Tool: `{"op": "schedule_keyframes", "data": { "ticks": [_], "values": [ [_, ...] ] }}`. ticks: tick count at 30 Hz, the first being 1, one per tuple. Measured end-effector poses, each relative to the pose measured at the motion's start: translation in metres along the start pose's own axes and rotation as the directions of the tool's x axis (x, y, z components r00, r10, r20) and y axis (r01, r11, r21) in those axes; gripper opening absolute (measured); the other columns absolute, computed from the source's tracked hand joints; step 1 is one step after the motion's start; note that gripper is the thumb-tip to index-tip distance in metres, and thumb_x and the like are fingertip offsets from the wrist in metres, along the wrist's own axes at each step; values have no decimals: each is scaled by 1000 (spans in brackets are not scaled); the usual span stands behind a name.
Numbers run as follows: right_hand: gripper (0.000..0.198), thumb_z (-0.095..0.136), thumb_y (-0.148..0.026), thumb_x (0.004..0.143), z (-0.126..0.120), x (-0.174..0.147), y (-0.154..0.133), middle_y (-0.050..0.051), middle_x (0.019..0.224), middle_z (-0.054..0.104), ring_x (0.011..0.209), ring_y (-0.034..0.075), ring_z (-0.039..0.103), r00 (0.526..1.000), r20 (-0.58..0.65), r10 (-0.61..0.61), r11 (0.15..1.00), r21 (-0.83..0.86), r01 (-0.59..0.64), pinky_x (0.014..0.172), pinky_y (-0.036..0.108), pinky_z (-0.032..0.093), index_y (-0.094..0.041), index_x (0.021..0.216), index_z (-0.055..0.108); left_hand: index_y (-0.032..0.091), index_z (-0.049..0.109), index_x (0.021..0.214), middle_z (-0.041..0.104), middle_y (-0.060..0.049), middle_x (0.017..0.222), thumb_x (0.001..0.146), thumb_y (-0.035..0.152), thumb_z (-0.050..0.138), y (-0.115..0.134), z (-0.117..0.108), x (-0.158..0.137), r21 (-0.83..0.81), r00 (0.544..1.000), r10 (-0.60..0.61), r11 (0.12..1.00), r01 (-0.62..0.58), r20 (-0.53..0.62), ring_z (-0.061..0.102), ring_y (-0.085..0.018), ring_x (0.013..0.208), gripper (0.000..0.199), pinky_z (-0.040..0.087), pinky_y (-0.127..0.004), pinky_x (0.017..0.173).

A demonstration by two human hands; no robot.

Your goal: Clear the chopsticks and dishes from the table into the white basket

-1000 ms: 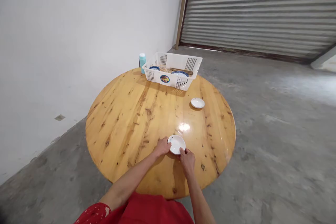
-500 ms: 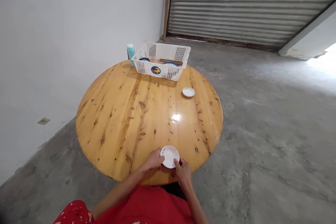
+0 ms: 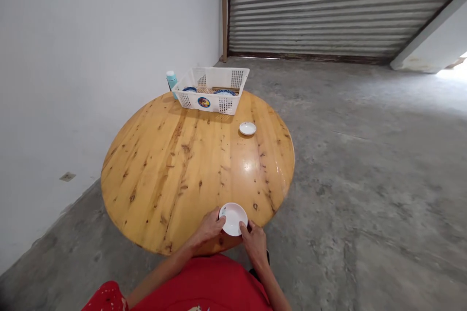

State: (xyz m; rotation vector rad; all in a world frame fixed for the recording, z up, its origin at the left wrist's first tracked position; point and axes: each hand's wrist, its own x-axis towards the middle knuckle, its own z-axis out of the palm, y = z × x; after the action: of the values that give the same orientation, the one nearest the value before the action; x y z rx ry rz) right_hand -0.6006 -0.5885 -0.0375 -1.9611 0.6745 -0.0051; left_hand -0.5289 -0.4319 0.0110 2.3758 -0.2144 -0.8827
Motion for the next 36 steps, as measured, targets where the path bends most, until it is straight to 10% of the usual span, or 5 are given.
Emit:
{"op": "schedule_keyframes", "data": {
  "ticks": [15, 24, 36],
  "values": [
    [56, 47, -68, 66, -239, 22, 93, 14, 64, 70, 68, 32, 68, 984, -97, 146, 985, -79, -154, 63, 38, 48, -20, 80, 71, 17, 63, 118, 75, -11, 114, 92, 32, 44, 202, 145, 20, 4, 987, 120, 993, -121, 104, 70, -26, 102, 36, 53, -33, 87],
    [50, 50, -66, 65, -275, 59, 99, 14, 62, 69, 65, 31, 68, 983, -21, 181, 982, -51, -182, 61, 36, 51, -20, 73, 68, 19, 62, 117, 75, -11, 116, 93, 37, 43, 241, 161, 46, 48, 994, 64, 997, -68, 84, 70, -28, 106, 35, 53, -35, 89],
    [45, 52, -63, 69, -344, 199, 80, 12, 63, 70, 67, 31, 67, 989, -51, 137, 974, -173, -144, 61, 37, 49, -21, 71, 66, 17, 62, 119, 74, -14, 114, 94, 36, 42, 333, 148, 161, -56, 990, 111, 993, -106, 92, 71, -31, 105, 37, 54, -37, 88]
  ]
}}
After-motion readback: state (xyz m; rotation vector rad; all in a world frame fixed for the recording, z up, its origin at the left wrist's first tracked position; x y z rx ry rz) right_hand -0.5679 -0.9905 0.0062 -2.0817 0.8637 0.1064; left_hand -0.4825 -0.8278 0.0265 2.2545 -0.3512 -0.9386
